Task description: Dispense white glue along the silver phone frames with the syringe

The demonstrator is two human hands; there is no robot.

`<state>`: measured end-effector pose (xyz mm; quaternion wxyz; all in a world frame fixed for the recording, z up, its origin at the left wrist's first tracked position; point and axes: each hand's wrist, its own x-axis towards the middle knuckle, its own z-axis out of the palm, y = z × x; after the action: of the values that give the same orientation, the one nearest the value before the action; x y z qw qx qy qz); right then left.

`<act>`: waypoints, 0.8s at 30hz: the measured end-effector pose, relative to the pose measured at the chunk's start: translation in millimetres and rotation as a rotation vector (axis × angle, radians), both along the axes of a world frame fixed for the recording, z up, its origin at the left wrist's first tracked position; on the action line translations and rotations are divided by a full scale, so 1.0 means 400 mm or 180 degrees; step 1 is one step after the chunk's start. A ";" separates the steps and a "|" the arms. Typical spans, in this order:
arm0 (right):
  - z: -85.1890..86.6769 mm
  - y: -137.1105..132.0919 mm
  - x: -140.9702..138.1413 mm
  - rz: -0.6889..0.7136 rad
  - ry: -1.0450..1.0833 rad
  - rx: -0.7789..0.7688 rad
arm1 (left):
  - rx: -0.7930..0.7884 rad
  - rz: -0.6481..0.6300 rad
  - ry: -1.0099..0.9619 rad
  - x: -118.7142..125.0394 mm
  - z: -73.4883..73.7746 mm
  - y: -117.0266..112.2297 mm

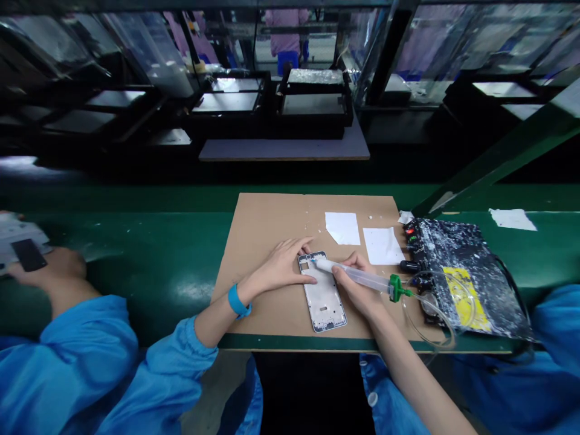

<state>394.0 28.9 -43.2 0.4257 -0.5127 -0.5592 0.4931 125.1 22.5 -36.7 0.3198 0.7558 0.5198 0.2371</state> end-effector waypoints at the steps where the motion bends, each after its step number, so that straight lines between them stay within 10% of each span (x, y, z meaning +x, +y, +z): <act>1: -0.001 0.000 -0.001 -0.0073 0.0067 0.0015 | 0.0012 0.0011 0.0052 -0.001 0.003 -0.002; 7: -0.006 0.000 -0.001 -0.0599 0.0396 0.0261 | 0.0229 0.0063 0.0489 -0.013 -0.004 -0.010; 14: -0.009 -0.002 -0.004 -0.1042 0.0661 0.0472 | 0.1398 0.2366 0.0310 -0.137 -0.009 0.047; 24: 0.006 0.015 0.014 -0.1072 0.0547 0.0545 | 0.0773 0.1295 0.0683 -0.132 -0.029 0.041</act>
<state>399.5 34.8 -40.7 0.5902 -0.5170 -0.4671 0.4076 72.4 38.8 -48.1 0.1155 0.6894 0.6598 0.2756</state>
